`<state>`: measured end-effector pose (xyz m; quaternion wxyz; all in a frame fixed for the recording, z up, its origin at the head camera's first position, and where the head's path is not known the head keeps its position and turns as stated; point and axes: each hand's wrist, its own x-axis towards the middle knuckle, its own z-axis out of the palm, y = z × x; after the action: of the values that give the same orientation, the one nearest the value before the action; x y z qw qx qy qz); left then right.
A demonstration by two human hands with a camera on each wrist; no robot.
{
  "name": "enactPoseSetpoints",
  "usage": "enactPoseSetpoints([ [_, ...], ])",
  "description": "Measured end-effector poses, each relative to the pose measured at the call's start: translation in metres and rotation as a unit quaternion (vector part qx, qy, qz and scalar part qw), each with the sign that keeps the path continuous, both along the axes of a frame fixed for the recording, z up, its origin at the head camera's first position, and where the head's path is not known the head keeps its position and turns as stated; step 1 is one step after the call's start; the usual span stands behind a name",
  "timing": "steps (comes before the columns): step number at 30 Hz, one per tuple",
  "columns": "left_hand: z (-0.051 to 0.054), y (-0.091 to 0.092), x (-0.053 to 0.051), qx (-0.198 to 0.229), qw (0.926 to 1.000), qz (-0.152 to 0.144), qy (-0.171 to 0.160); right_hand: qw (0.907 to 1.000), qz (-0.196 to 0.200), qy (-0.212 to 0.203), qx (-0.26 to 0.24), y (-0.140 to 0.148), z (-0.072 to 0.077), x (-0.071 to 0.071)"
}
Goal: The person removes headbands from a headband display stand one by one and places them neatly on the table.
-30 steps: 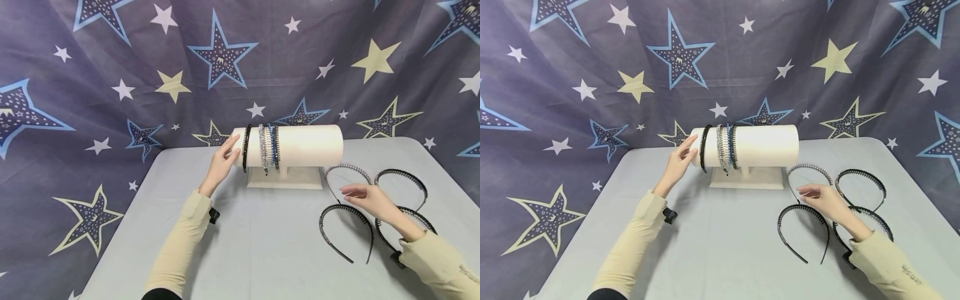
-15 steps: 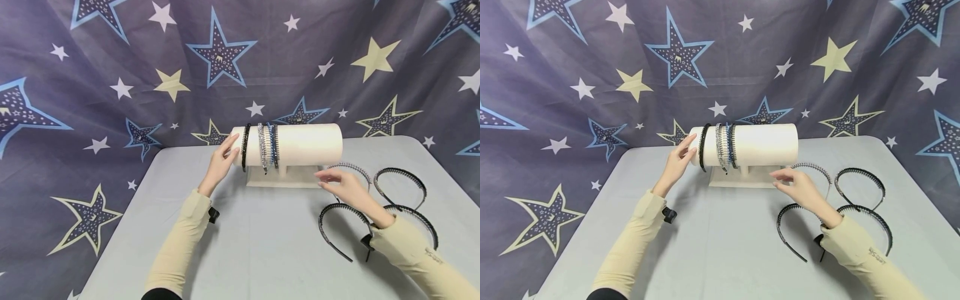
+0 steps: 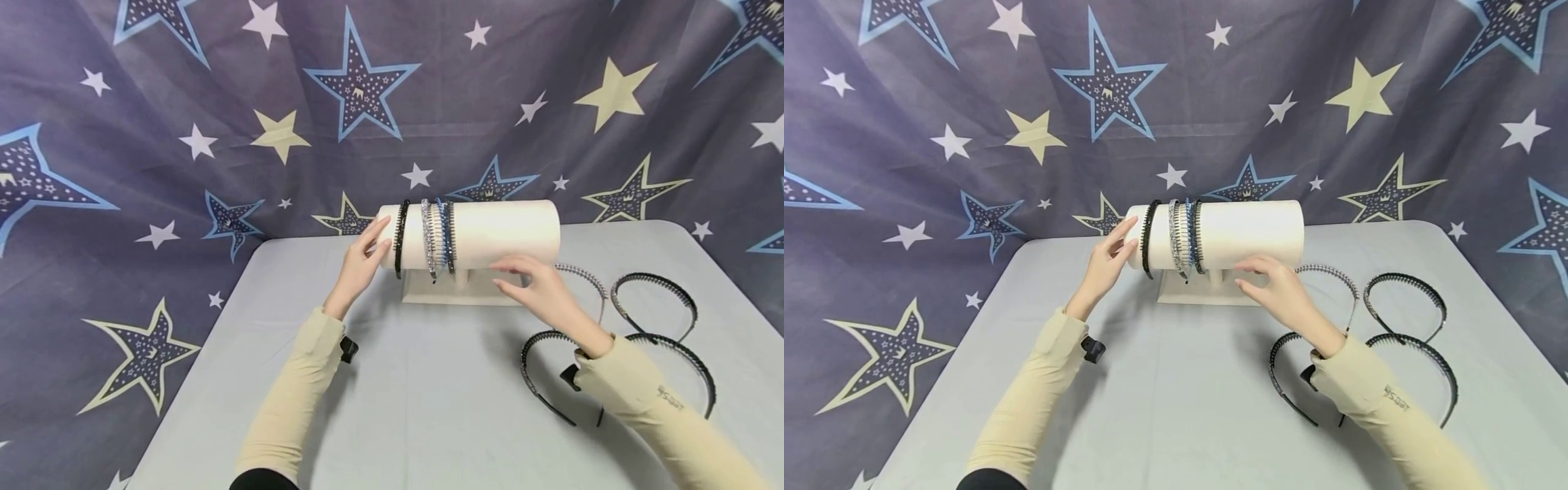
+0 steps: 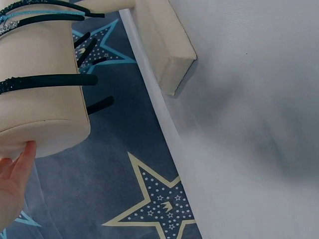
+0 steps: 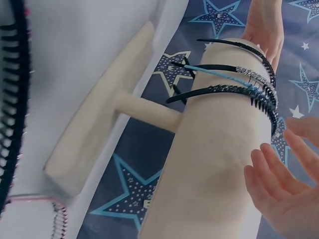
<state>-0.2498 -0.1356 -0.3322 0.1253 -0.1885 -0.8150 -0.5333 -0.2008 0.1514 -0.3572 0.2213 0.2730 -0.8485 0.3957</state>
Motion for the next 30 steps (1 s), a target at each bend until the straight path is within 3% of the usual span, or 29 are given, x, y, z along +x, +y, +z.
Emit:
enactPoseSetpoints([
  [8,0.0,-0.001,0.0,0.0,1.0,-0.002,-0.001,0.9998,0.002,-0.009,-0.016,-0.017,0.007,-0.006],
  [16,0.0,-0.001,0.0,0.002,1.0,0.002,-0.009,0.9972,0.027,-0.003,-0.069,-0.032,0.012,-0.013],
  [20,-0.014,-0.005,-0.013,0.002,1.0,0.004,-0.006,0.9969,0.025,-0.004,-0.074,-0.036,0.013,-0.016],
  [27,-0.018,-0.006,-0.016,0.002,1.0,0.005,-0.008,0.9961,0.024,0.001,-0.084,-0.046,0.017,-0.019],
  [30,-0.025,-0.008,-0.022,-0.002,1.0,0.006,-0.001,0.9955,0.027,0.0,-0.091,-0.05,0.017,-0.021],
])
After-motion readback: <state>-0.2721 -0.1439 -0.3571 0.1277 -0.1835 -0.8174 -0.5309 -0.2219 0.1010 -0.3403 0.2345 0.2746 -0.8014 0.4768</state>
